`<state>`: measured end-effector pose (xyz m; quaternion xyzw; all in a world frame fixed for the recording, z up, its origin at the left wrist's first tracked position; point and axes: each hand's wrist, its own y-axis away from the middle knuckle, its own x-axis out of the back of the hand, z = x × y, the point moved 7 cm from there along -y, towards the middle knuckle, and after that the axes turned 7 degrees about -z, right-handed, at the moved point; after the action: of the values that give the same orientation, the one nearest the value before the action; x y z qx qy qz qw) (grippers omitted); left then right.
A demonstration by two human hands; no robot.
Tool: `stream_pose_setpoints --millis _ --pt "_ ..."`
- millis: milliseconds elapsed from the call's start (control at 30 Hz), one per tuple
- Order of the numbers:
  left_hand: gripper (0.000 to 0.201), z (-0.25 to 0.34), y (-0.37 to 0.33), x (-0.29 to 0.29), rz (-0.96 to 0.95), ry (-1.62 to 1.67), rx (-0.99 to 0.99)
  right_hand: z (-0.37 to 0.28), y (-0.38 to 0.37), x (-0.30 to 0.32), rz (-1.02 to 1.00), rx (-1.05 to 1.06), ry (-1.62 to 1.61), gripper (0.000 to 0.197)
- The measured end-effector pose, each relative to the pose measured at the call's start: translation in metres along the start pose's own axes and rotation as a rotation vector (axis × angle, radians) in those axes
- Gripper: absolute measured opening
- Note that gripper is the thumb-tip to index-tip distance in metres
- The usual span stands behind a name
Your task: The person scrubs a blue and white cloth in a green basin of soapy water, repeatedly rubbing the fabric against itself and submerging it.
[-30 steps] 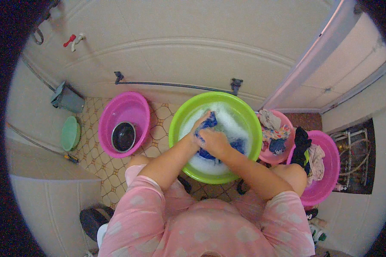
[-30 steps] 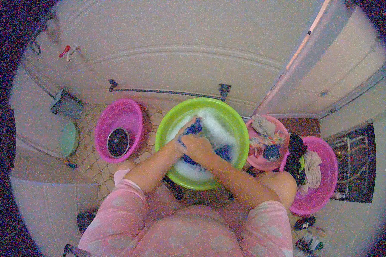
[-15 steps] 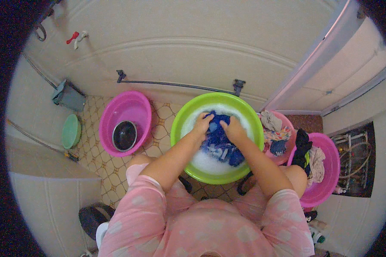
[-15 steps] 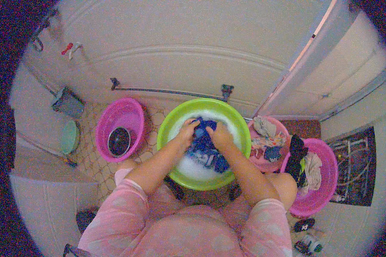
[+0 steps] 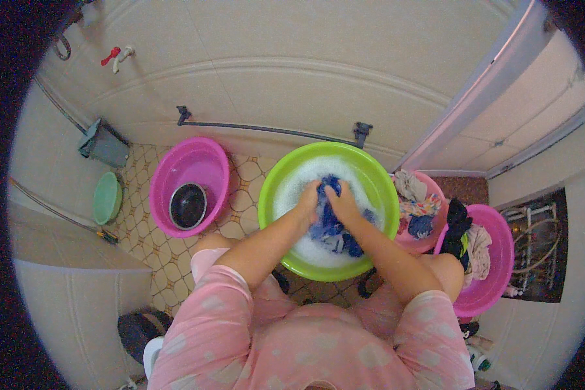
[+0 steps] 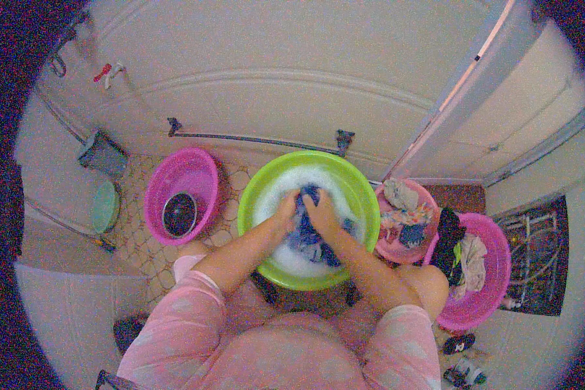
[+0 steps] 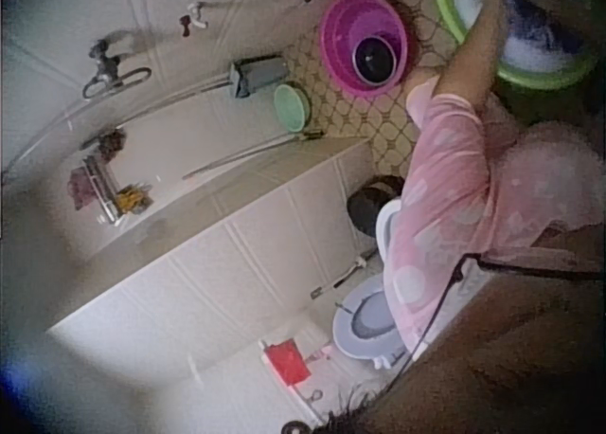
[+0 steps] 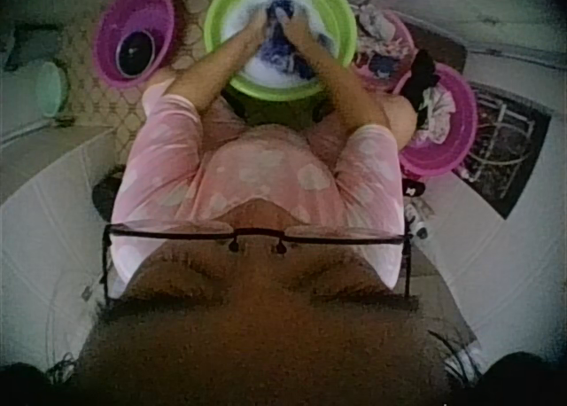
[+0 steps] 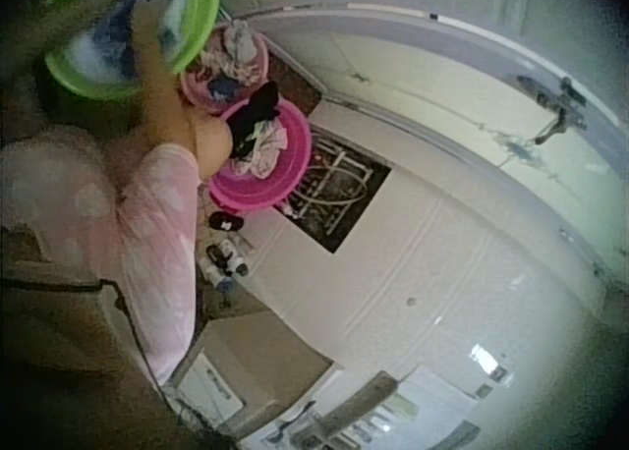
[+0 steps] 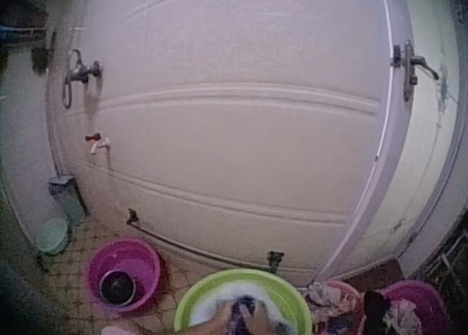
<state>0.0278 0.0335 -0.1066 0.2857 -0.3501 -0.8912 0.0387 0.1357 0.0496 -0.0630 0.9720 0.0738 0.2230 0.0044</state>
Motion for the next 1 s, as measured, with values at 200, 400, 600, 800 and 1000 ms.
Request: stream_pose_setpoints --millis 200,400,600,800,1000 --pt "0.033 0.019 0.013 -0.014 -0.291 0.340 -0.091 -0.110 0.046 -0.011 -0.228 0.448 0.260 0.027" --pt "0.033 0.010 0.025 -0.020 -0.271 0.051 0.097 -0.121 0.045 -0.014 -0.359 0.434 0.683 0.015" --pt "0.046 0.016 0.037 -0.035 -0.128 0.277 0.032 -0.099 0.010 0.007 -0.250 0.297 0.815 0.019" --pt "0.022 0.030 0.017 -0.020 -0.048 -0.059 -0.253 -0.011 -0.017 0.033 -0.059 0.144 0.431 0.026" --pt "0.029 0.036 0.011 0.021 0.037 -0.061 -0.237 -0.013 0.004 -0.013 -0.642 0.021 0.467 0.044"
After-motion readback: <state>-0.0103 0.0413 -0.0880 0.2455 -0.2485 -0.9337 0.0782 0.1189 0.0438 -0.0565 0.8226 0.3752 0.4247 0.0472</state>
